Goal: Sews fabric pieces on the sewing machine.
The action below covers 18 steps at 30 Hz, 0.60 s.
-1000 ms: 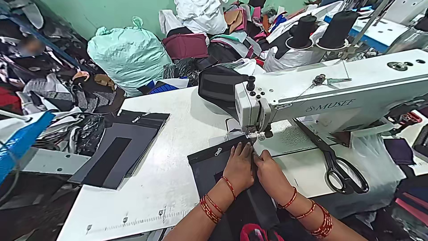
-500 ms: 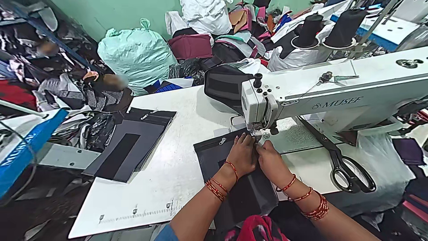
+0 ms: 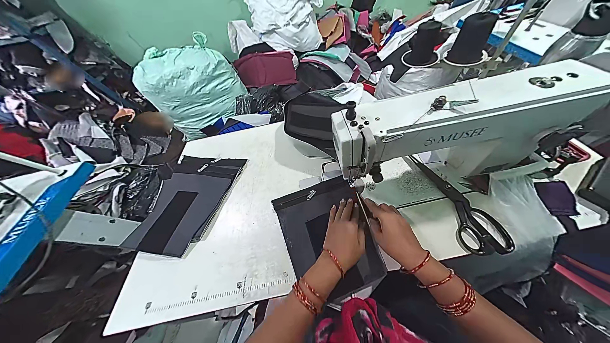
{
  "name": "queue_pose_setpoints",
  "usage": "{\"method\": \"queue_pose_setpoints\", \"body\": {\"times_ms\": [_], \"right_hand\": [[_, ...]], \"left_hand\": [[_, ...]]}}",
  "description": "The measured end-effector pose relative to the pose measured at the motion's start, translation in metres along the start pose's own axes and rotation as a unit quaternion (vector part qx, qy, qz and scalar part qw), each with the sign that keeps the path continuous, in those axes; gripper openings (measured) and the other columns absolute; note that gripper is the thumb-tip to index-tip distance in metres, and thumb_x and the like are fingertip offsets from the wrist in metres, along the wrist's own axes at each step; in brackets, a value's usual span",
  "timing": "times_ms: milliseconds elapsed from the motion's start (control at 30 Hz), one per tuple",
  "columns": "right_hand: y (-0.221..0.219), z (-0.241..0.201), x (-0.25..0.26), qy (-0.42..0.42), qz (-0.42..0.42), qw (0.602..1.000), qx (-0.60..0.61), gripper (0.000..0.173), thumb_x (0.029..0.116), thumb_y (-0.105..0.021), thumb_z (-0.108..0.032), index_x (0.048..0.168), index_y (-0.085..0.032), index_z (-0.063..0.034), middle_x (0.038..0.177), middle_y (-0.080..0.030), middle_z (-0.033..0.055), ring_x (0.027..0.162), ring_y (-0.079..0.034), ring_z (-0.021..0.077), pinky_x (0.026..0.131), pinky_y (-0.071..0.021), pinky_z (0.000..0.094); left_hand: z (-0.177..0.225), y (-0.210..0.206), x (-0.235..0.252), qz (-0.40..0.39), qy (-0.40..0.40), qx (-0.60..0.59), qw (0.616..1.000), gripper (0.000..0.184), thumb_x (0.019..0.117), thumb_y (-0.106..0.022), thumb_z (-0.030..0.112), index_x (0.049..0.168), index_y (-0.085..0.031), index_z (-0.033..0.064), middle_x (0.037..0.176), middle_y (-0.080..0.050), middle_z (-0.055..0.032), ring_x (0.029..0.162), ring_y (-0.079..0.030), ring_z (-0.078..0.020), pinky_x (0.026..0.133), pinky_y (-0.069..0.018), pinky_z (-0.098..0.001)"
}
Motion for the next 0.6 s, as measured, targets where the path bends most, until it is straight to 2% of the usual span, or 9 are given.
{"method": "queue_pose_setpoints", "body": {"times_ms": [100,200,267,333,400,467,500,533,600], "right_hand": [[0.000,0.020,-0.023,0.051,0.073,0.996,0.027,0.046,0.0956,-0.056,-0.008,0.140,-0.061,0.0014,0.098,-0.072,0.0185,0.088,-0.069,0.0337,0.082,-0.0562,0.0471],[0.005,0.035,-0.046,0.073,0.120,0.990,0.021,0.048,0.0894,-0.058,-0.006,0.137,-0.064,0.0016,0.089,-0.071,0.0151,0.079,-0.067,0.0294,0.074,-0.0562,0.0425],[0.012,0.041,-0.060,0.066,0.130,0.989,0.015,0.050,0.0876,-0.058,-0.003,0.137,-0.064,0.0009,0.091,-0.071,0.0159,0.073,-0.067,0.0266,0.068,-0.0567,0.0398],[0.023,0.046,-0.073,0.027,0.092,0.995,0.023,0.054,0.0912,-0.056,0.000,0.145,-0.056,-0.0003,0.099,-0.069,0.0182,0.069,-0.065,0.0235,0.064,-0.0560,0.0365],[0.031,0.051,-0.086,-0.014,0.071,0.997,-0.008,0.055,0.0937,-0.056,0.002,0.148,-0.053,-0.0021,0.106,-0.067,0.0215,0.076,-0.066,0.0295,0.069,-0.0564,0.0425],[0.028,0.057,-0.101,0.017,0.151,0.986,-0.070,0.047,0.0888,-0.061,0.004,0.136,-0.064,0.0009,0.107,-0.066,0.0266,0.088,-0.067,0.0425,0.072,-0.0574,0.0526],[0.022,0.060,-0.109,0.051,0.186,0.978,-0.077,0.039,0.0871,-0.062,0.002,0.126,-0.070,0.0013,0.103,-0.067,0.0257,0.087,-0.067,0.0434,0.070,-0.0575,0.0526],[0.015,0.061,-0.118,0.072,0.185,0.978,-0.060,0.030,0.0895,-0.060,-0.005,0.116,-0.074,0.0001,0.096,-0.069,0.0218,0.081,-0.070,0.0384,0.067,-0.0590,0.0494],[0.003,0.056,-0.134,0.050,0.035,0.996,0.059,0.026,0.0982,-0.058,-0.016,0.109,-0.076,-0.0018,0.092,-0.073,0.0145,0.079,-0.073,0.0270,0.073,-0.0611,0.0442]], "left_hand": [[0.012,-0.015,-0.037,0.013,-0.028,0.028,0.999,0.077,0.0982,-0.059,0.048,0.151,-0.045,-0.0051,0.164,-0.034,-0.0236,0.154,-0.028,-0.0398,0.124,-0.0192,-0.0590],[0.019,-0.015,-0.058,-0.067,-0.017,0.074,0.995,0.114,0.0856,-0.062,0.073,0.161,-0.023,-0.0037,0.170,-0.016,-0.0220,0.158,-0.014,-0.0381,0.125,-0.0110,-0.0604],[0.018,-0.018,-0.063,-0.064,-0.027,0.083,0.994,0.119,0.0818,-0.068,0.070,0.161,-0.021,-0.0047,0.170,-0.015,-0.0232,0.158,-0.014,-0.0390,0.124,-0.0108,-0.0620],[0.019,-0.021,-0.063,-0.054,-0.030,0.099,0.993,0.108,0.0897,-0.060,0.068,0.161,-0.022,-0.0040,0.170,-0.017,-0.0223,0.158,-0.015,-0.0389,0.124,-0.0113,-0.0620],[0.022,-0.022,-0.064,-0.049,-0.022,0.109,0.993,0.097,0.0964,-0.056,0.060,0.161,-0.022,-0.0030,0.170,-0.017,-0.0207,0.158,-0.015,-0.0383,0.124,-0.0107,-0.0624],[0.028,-0.026,-0.065,-0.038,-0.011,0.122,0.992,0.086,0.0986,-0.059,0.043,0.161,-0.023,-0.0033,0.170,-0.018,-0.0204,0.158,-0.017,-0.0386,0.124,-0.0115,-0.0626],[0.029,-0.029,-0.066,-0.023,-0.009,0.127,0.992,0.083,0.0972,-0.061,0.035,0.160,-0.025,-0.0040,0.169,-0.021,-0.0211,0.157,-0.019,-0.0396,0.123,-0.0131,-0.0633],[0.031,-0.032,-0.066,-0.004,-0.009,0.132,0.991,0.080,0.0949,-0.062,0.029,0.159,-0.028,-0.0049,0.168,-0.025,-0.0221,0.156,-0.023,-0.0409,0.122,-0.0157,-0.0645],[0.035,-0.033,-0.065,-0.002,0.001,0.136,0.991,0.076,0.0956,-0.059,0.025,0.158,-0.030,-0.0057,0.167,-0.025,-0.0228,0.155,-0.024,-0.0422,0.122,-0.0163,-0.0654]]}}
Point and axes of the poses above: each hand's wrist, its own x-axis towards the middle knuckle, its own y-axis out of the back of the hand, z = x × y, the point moved 1 cm from there along x, towards the middle knuckle
